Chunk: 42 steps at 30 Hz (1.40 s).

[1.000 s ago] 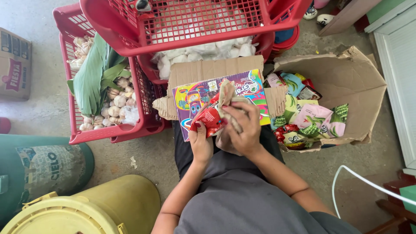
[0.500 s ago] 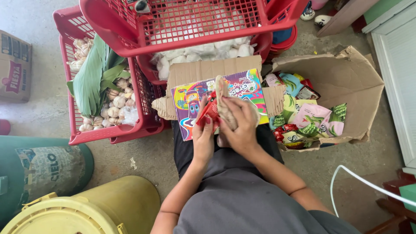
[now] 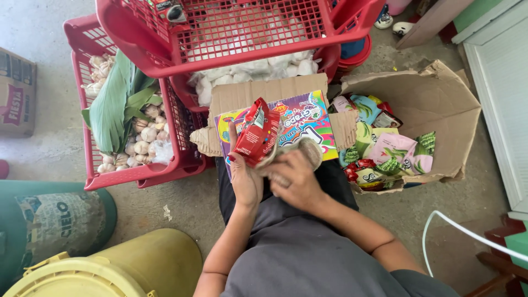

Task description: Wiping down packaged grocery items with a cloth and organizing them into a red plastic crate.

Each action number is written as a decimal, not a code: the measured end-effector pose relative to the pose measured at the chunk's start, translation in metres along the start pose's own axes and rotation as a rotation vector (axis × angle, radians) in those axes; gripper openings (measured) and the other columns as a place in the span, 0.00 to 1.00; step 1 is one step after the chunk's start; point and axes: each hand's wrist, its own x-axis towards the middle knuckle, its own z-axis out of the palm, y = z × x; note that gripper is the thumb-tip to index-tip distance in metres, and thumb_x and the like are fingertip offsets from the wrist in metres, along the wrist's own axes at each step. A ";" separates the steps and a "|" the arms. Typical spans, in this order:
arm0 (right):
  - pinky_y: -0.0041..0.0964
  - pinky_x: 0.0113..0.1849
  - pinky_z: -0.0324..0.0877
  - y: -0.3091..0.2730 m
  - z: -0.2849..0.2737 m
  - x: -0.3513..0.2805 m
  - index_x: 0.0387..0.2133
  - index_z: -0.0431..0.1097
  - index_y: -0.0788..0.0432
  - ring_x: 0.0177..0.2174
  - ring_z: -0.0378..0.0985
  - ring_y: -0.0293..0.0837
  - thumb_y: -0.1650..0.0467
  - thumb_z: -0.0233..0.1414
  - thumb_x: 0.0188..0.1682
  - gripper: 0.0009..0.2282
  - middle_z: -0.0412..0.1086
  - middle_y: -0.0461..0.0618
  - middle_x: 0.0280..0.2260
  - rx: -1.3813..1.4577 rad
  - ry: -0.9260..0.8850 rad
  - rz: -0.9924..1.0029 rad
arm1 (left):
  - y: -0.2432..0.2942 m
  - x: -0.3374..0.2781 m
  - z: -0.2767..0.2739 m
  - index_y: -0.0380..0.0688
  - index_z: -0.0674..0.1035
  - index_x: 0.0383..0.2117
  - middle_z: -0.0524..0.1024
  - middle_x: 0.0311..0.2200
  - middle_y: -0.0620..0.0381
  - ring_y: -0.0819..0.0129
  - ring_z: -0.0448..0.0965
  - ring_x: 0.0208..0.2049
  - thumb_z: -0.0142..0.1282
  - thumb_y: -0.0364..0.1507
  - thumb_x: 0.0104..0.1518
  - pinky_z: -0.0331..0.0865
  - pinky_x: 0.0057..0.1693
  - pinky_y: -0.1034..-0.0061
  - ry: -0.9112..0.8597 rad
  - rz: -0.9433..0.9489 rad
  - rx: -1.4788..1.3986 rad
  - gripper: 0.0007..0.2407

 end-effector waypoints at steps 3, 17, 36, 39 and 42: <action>0.52 0.46 0.72 0.025 -0.014 0.017 0.43 0.79 0.55 0.40 0.76 0.59 0.72 0.61 0.40 0.15 0.71 0.55 0.40 -0.096 0.164 0.149 | -0.001 0.003 -0.009 0.46 0.47 0.73 0.66 0.63 0.41 0.55 0.66 0.64 0.33 0.47 0.68 0.63 0.67 0.51 -0.032 0.045 -0.024 0.31; 0.46 0.48 0.72 -0.021 0.004 0.007 0.47 0.80 0.54 0.44 0.77 0.53 0.67 0.60 0.42 0.17 0.74 0.51 0.43 0.177 0.078 0.105 | -0.013 0.004 -0.012 0.53 0.48 0.73 0.64 0.64 0.42 0.49 0.66 0.64 0.32 0.47 0.68 0.61 0.67 0.49 0.078 -0.019 -0.213 0.29; 0.47 0.46 0.73 0.003 -0.027 0.040 0.42 0.81 0.54 0.42 0.78 0.54 0.70 0.60 0.36 0.17 0.77 0.51 0.43 0.175 0.113 0.029 | -0.040 0.037 -0.091 0.38 0.74 0.55 0.79 0.42 0.39 0.46 0.84 0.42 0.52 0.52 0.59 0.80 0.42 0.53 -0.082 -0.577 0.109 0.29; 0.48 0.46 0.72 0.008 -0.029 0.041 0.45 0.80 0.55 0.42 0.77 0.54 0.68 0.58 0.38 0.18 0.76 0.52 0.44 0.219 0.111 0.050 | -0.040 0.042 -0.086 0.37 0.79 0.46 0.81 0.35 0.43 0.52 0.86 0.35 0.55 0.54 0.56 0.81 0.36 0.58 -0.055 -0.606 0.128 0.29; 0.50 0.49 0.69 0.001 -0.030 0.045 0.49 0.78 0.52 0.45 0.75 0.56 0.65 0.58 0.39 0.21 0.74 0.50 0.48 0.073 0.029 -0.048 | -0.047 0.040 -0.074 0.37 0.79 0.42 0.82 0.30 0.43 0.53 0.86 0.29 0.60 0.50 0.54 0.81 0.32 0.58 0.086 -0.587 0.048 0.25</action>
